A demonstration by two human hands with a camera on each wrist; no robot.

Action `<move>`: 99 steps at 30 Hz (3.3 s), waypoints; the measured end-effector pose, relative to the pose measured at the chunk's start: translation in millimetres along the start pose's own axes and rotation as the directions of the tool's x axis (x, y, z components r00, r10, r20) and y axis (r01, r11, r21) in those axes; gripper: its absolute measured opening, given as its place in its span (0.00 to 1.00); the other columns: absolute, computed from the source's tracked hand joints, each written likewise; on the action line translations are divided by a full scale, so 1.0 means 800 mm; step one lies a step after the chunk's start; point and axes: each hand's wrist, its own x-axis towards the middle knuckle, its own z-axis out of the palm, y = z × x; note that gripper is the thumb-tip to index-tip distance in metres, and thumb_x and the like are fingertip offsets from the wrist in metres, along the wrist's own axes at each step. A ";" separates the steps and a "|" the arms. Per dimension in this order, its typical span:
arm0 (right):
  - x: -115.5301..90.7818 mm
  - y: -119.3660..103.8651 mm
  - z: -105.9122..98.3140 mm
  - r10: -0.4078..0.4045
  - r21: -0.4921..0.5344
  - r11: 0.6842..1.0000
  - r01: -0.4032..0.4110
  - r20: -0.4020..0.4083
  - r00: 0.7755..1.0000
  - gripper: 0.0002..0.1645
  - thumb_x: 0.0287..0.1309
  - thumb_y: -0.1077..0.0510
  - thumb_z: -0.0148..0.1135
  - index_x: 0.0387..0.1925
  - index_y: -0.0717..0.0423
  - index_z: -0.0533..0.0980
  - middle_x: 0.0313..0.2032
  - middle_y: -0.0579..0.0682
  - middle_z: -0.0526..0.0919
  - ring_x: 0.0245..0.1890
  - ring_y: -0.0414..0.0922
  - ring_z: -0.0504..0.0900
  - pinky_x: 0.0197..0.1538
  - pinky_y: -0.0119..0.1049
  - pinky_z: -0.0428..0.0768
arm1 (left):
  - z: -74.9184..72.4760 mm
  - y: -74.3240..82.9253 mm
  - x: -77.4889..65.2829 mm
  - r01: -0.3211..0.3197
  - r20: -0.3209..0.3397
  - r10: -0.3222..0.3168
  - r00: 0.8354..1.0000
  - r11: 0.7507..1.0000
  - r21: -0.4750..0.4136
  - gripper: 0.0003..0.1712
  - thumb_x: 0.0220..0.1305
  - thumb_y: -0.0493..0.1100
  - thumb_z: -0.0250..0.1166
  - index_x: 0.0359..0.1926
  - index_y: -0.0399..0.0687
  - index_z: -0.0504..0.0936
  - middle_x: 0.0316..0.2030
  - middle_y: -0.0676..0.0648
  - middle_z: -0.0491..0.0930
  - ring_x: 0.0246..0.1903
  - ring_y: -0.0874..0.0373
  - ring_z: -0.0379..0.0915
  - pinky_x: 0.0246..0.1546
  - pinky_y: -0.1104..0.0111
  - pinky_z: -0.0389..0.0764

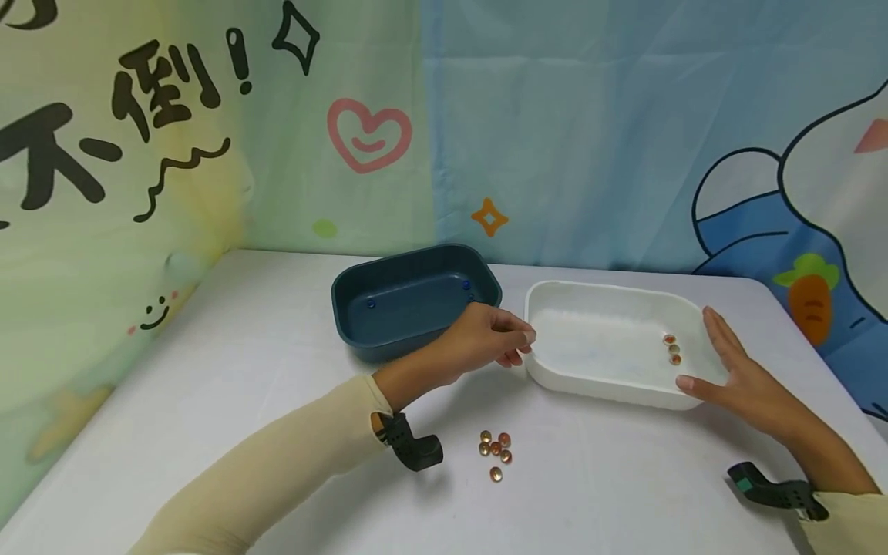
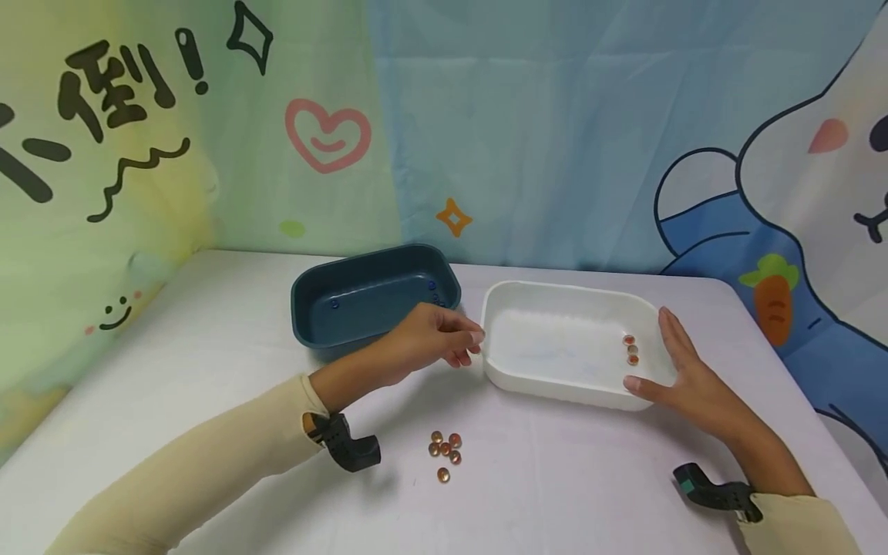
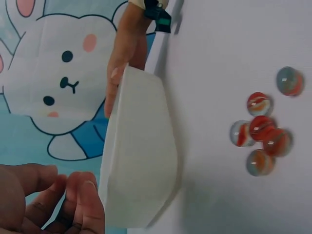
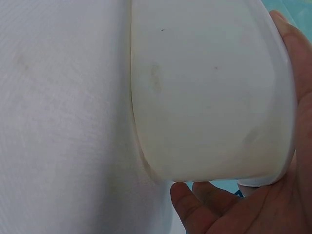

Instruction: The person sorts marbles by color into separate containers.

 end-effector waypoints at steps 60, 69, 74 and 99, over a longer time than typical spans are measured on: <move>-0.001 0.000 0.004 -0.015 0.012 1.000 0.015 -0.016 1.000 0.65 0.58 0.45 0.64 0.74 0.41 0.25 0.74 0.54 0.20 0.68 0.74 0.28 0.43 0.80 0.51 | -0.007 -0.100 -0.071 -0.222 -0.001 0.250 0.968 0.862 0.455 0.08 0.56 0.28 0.68 0.38 0.38 0.87 0.31 0.54 0.81 0.31 0.66 0.74 0.34 0.73 0.76; 0.001 0.003 0.004 -0.013 -0.002 1.000 0.013 -0.020 1.000 0.65 0.58 0.45 0.64 0.74 0.40 0.25 0.74 0.54 0.20 0.68 0.74 0.29 0.42 0.80 0.52 | -0.006 -0.096 -0.064 -0.212 -0.061 0.255 0.965 0.897 0.388 0.07 0.60 0.30 0.67 0.39 0.37 0.87 0.35 0.50 0.83 0.34 0.64 0.76 0.35 0.72 0.77; 0.000 0.003 0.004 -0.018 0.012 1.000 0.018 -0.021 1.000 0.66 0.57 0.45 0.65 0.74 0.39 0.24 0.74 0.54 0.20 0.68 0.74 0.29 0.42 0.81 0.51 | -0.002 -0.094 -0.056 -0.188 -0.067 0.222 0.973 0.925 0.331 0.07 0.60 0.31 0.66 0.39 0.39 0.88 0.34 0.51 0.85 0.33 0.65 0.76 0.33 0.74 0.77; 0.000 0.004 0.003 -0.029 0.020 0.999 0.029 -0.023 0.999 0.66 0.57 0.44 0.65 0.74 0.39 0.24 0.74 0.53 0.20 0.68 0.75 0.29 0.40 0.81 0.51 | 0.014 -0.040 -0.018 -0.028 -0.072 0.007 0.997 0.957 -0.289 0.11 0.63 0.28 0.62 0.46 0.33 0.84 0.40 0.43 0.85 0.39 0.55 0.84 0.48 0.65 0.79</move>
